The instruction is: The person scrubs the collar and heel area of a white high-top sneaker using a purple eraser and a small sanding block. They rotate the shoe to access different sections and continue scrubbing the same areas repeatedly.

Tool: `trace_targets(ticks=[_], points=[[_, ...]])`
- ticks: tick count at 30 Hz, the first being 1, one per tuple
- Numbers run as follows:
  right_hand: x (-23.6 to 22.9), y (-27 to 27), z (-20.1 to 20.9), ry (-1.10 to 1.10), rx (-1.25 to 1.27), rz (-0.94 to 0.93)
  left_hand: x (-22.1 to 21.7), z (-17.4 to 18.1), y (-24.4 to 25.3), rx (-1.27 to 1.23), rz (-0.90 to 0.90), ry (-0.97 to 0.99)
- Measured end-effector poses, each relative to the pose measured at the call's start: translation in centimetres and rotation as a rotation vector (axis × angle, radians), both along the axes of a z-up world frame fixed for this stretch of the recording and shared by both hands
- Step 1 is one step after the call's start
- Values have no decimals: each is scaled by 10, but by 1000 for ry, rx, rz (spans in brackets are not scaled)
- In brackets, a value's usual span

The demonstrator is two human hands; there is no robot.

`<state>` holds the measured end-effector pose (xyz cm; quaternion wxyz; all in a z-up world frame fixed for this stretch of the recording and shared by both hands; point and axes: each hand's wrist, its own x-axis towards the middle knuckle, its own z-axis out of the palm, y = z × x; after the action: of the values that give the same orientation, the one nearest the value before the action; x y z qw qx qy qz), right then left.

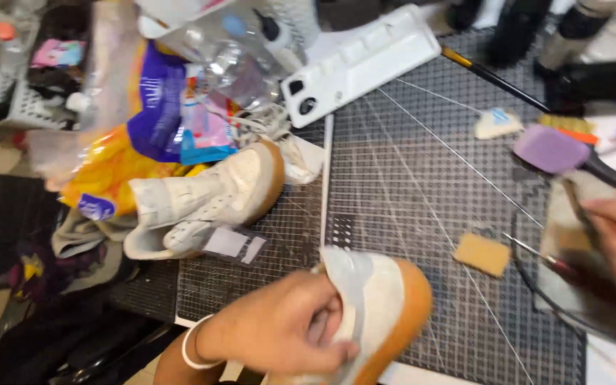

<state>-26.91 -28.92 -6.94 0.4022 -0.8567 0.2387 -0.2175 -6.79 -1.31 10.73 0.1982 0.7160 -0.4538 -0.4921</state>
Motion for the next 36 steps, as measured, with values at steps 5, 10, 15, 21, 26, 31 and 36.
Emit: trace_targets(ticks=[5,10,15,21,26,31,36], points=[[14,-10,46,-62,-445,223,13,-29,-17,154,41,143],[22,-11,80,-67,-531,204,34,-58,-14,218,13,358],[30,-3,97,-90,-521,179,31,-53,-19,342,389,510],[52,25,104,-41,-551,379,20,-59,-4,255,265,393],[68,6,81,114,-771,215,14,-57,-15,418,351,270],[85,0,65,244,-862,146,13,-55,-13,346,407,232],[79,36,92,90,-422,397,18,-65,-3,98,215,326]])
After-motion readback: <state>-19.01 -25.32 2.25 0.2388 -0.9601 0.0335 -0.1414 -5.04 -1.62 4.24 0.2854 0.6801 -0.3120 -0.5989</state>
